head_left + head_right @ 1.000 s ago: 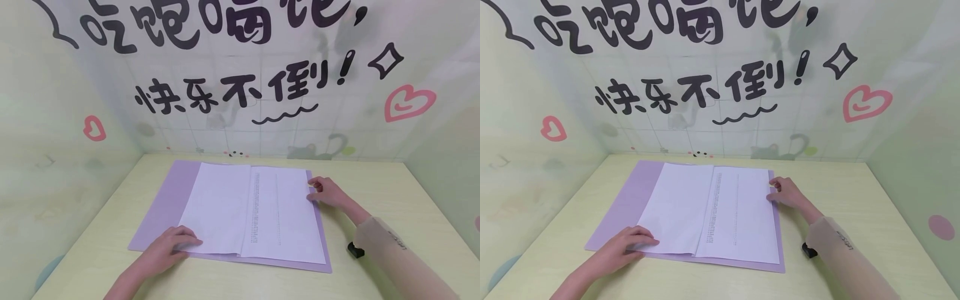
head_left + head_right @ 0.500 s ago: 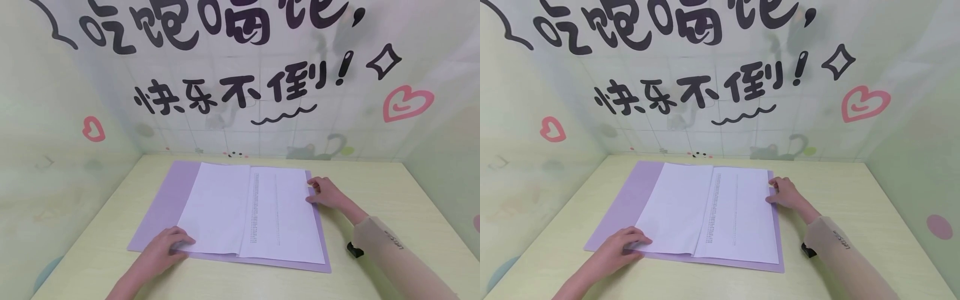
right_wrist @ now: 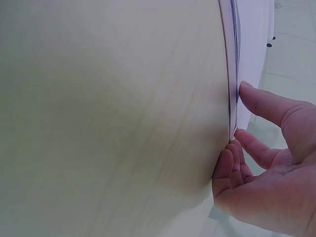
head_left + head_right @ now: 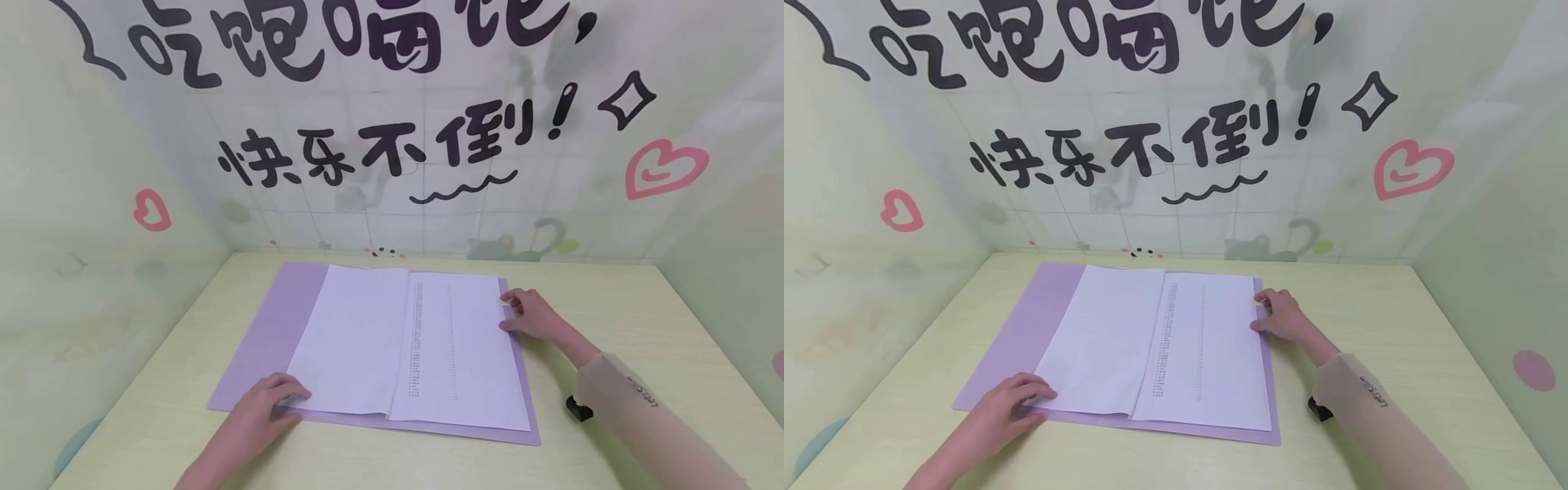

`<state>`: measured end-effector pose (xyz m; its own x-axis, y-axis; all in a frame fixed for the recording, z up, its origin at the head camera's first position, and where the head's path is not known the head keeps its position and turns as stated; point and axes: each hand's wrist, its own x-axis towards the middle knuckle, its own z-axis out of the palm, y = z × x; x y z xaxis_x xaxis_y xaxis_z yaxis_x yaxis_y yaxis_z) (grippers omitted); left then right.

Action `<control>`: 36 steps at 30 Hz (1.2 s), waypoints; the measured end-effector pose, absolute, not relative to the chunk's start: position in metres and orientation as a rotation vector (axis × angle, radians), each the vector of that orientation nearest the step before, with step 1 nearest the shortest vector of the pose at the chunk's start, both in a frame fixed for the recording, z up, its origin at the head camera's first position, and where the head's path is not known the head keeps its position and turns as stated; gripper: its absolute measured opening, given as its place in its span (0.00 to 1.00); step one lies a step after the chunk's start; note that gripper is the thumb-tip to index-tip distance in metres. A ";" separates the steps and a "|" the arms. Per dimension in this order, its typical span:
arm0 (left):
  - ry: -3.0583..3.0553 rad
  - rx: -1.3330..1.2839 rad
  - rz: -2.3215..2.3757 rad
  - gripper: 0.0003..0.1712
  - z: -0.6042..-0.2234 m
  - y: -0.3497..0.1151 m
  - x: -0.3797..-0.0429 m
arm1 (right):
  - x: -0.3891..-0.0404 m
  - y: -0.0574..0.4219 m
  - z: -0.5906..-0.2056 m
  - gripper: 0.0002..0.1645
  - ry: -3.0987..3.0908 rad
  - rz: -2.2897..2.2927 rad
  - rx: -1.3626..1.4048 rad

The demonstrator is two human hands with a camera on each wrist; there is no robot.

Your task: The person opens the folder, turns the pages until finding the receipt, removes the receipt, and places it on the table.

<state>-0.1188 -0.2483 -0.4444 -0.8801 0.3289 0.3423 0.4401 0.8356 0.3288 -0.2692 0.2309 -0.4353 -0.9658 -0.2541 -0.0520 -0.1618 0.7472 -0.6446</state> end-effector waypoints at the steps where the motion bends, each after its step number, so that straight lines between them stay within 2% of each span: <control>1: -2.739 -0.592 -0.585 0.22 -0.445 -0.249 -0.119 | -0.269 0.231 -0.435 0.34 2.810 -1.013 -0.336; 29: -2.662 -0.701 -0.560 0.23 -0.448 -0.257 -0.120 | -0.265 0.229 -0.434 0.32 2.874 -0.990 -0.359; 36: -2.649 -0.710 -0.571 0.24 -0.447 -0.256 -0.119 | -0.264 0.228 -0.427 0.31 2.803 -1.238 -0.357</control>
